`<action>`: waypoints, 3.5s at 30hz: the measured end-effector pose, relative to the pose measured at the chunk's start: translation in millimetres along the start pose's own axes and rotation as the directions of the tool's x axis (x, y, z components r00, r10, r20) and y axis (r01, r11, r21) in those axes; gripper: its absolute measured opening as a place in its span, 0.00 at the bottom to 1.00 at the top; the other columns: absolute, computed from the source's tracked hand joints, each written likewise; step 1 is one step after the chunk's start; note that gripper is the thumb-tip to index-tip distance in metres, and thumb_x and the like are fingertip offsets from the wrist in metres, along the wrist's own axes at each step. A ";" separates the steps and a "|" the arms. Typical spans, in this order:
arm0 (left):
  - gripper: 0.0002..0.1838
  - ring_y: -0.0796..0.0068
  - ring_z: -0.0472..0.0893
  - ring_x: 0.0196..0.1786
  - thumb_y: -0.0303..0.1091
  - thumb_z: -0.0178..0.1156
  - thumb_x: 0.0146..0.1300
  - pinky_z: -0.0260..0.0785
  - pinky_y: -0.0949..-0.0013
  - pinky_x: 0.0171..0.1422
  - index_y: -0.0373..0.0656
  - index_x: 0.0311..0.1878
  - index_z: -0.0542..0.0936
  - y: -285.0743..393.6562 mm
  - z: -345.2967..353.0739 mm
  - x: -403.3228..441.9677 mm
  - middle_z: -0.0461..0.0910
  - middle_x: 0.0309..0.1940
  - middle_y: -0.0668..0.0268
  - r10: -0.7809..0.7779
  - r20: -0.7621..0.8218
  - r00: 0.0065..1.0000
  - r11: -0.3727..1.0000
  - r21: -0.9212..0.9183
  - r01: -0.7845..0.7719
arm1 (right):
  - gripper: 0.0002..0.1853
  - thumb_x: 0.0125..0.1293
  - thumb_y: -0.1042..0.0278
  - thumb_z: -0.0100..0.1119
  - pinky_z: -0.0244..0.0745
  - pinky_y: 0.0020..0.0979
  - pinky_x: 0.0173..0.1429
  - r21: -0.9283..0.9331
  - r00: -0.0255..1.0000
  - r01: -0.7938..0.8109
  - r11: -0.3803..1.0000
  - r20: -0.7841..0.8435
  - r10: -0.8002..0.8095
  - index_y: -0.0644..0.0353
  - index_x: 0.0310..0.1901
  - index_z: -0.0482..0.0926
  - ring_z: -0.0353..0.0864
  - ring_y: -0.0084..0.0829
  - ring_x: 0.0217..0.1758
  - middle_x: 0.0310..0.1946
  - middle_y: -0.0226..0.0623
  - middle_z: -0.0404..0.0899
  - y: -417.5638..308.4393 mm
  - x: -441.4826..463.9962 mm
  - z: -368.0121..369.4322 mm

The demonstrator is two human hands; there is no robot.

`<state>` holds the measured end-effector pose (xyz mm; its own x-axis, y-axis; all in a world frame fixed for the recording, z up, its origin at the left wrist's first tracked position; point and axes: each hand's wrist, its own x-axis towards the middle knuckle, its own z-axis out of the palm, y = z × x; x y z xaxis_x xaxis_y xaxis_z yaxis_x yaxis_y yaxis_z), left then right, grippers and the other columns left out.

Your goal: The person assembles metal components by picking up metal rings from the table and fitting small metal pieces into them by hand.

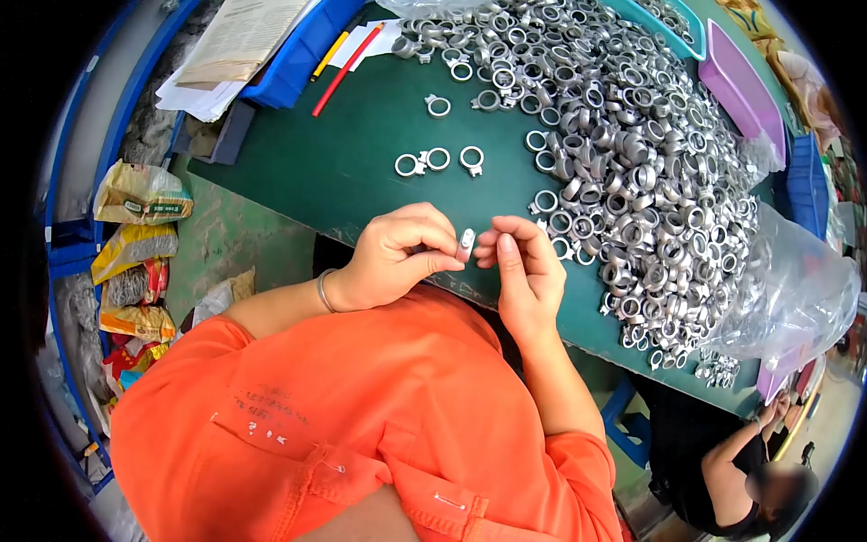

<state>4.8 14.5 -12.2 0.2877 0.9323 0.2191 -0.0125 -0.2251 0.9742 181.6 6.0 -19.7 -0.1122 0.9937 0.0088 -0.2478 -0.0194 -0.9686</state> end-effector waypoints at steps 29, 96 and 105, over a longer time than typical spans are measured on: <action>0.10 0.81 0.74 0.30 0.38 0.51 0.68 0.68 0.79 0.27 0.41 0.40 0.73 -4.3 -11.2 -5.3 0.74 0.30 0.68 -0.598 0.173 0.783 0.522 -0.657 0.544 | 0.13 0.50 0.79 0.56 0.62 0.37 0.43 -0.888 0.833 0.454 0.069 0.395 -0.387 0.55 0.39 0.78 0.71 0.38 0.41 0.37 0.34 0.73 12.8 70.1 8.0; 0.07 0.84 0.73 0.25 0.31 0.57 0.64 0.59 0.84 0.20 0.40 0.41 0.74 -1.1 -16.3 -1.6 0.74 0.30 0.69 -0.646 0.123 0.753 0.486 -0.695 0.530 | 0.06 0.57 0.80 0.60 0.69 0.26 0.36 -0.522 0.915 0.269 0.810 0.401 -0.046 0.64 0.35 0.74 0.74 0.30 0.33 0.30 0.36 0.75 -9.3 43.1 8.8; 0.04 0.87 0.74 0.29 0.22 0.61 0.58 0.66 0.83 0.31 0.36 0.35 0.76 1.8 -5.0 -4.0 0.75 0.33 0.69 -0.297 -0.027 0.955 0.940 -0.186 0.287 | 0.06 0.63 0.82 0.51 0.73 0.24 0.43 -0.283 0.965 0.064 0.957 0.261 0.013 0.64 0.40 0.71 0.76 0.25 0.37 0.36 0.34 0.75 0.9 25.1 -0.9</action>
<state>-1.2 11.8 -11.0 0.2526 0.9644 -0.0786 -0.1072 0.1086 0.9883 179.4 31.0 -20.6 -0.3621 0.9301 0.0610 0.0283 0.0764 -0.9967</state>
